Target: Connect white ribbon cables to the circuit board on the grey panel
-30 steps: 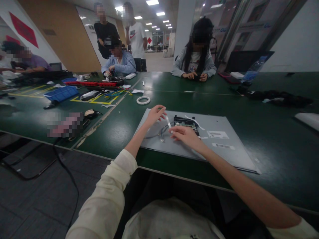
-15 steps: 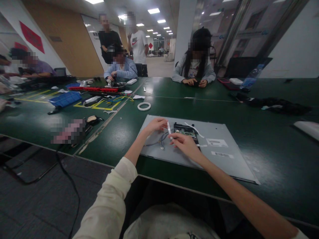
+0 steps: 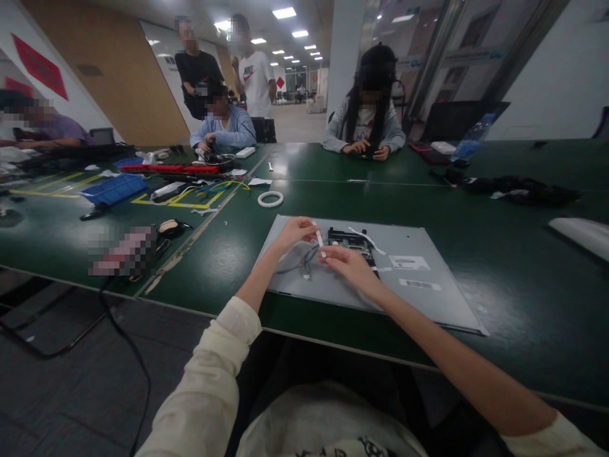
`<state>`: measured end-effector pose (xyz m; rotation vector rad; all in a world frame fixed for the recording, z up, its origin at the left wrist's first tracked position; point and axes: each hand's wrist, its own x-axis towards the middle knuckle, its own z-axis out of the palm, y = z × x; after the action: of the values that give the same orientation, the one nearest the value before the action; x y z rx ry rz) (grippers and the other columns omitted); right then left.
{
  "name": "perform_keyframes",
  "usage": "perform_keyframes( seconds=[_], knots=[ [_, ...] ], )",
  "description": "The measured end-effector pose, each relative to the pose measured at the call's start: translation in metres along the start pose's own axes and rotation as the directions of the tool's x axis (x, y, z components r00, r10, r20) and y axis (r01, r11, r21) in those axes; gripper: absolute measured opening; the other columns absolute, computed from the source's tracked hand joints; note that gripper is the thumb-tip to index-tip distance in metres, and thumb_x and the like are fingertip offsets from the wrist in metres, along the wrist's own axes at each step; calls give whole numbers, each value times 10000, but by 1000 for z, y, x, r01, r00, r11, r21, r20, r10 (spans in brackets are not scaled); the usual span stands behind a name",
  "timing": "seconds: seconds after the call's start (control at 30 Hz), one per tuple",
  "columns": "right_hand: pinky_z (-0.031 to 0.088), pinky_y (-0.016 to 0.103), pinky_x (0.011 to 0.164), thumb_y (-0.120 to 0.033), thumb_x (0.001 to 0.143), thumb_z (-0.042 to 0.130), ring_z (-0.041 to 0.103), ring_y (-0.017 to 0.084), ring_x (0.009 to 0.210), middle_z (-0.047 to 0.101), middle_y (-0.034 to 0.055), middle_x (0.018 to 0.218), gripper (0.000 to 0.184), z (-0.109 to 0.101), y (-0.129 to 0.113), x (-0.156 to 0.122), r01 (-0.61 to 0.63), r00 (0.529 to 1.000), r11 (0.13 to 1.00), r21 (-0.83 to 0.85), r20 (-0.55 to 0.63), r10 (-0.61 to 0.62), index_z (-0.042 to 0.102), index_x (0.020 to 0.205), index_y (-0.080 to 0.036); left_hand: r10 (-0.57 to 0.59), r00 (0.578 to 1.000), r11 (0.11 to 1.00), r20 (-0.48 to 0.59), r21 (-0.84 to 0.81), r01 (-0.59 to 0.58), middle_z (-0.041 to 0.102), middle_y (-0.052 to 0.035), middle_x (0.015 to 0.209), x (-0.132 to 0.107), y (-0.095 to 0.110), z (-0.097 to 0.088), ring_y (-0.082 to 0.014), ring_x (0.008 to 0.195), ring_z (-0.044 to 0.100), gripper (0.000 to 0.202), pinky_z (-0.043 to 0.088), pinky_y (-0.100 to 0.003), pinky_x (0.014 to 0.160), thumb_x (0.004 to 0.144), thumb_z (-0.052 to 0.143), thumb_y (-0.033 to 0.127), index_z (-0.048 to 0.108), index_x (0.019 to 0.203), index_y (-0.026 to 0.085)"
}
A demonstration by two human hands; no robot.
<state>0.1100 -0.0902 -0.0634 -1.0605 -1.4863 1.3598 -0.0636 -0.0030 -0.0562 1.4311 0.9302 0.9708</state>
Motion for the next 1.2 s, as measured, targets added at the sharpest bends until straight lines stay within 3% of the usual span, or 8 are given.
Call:
perform_keyframes(
  seconds=[0.2,0.37,0.77,0.97,1.07,1.2],
  knots=[
    [499,356,853,-294,679,665,654,201,908,699,71,958,338,3,-7,-2,-82,997,992,97,19,80,661,993,-169,-26,999,999,25,34,25,649,-21,688,-2,4,1,-87,599,597,279,504,-224,611,660,700,357,611,771,116],
    [506,328,840,-259,692,639,652,187,922,695,57,962,318,5,-8,-5,-83,996,990,117,-4,84,658,1002,-188,42,996,995,77,87,-48,647,-16,707,-2,4,1,-94,632,596,267,506,-231,629,638,715,318,616,786,119],
    [533,290,712,-229,726,560,658,191,892,676,69,1016,257,2,3,-5,50,997,999,-7,-54,-50,649,963,-184,135,991,988,10,71,-135,615,10,601,4,-12,3,-87,554,591,224,509,-230,592,683,681,313,567,710,122],
    [527,267,665,-186,742,504,665,175,828,698,51,834,204,9,-2,-16,67,998,993,-93,27,-65,648,886,-170,123,990,988,-71,100,-116,612,18,609,2,-9,-1,-79,552,591,252,516,-225,597,689,679,339,554,730,124],
    [512,249,668,-132,755,459,656,146,784,695,31,810,221,13,-6,-22,224,973,930,-292,124,-195,661,838,-166,110,994,989,-28,104,-106,612,15,616,2,-10,-2,-79,547,588,276,507,-215,579,685,687,362,565,746,123],
    [485,243,694,-93,777,444,635,133,768,693,19,837,252,14,-6,-25,411,912,737,-537,240,-334,670,852,-173,123,990,983,74,129,-131,600,19,617,1,-14,0,-86,550,584,268,493,-218,567,695,676,366,578,755,124]
  ],
)
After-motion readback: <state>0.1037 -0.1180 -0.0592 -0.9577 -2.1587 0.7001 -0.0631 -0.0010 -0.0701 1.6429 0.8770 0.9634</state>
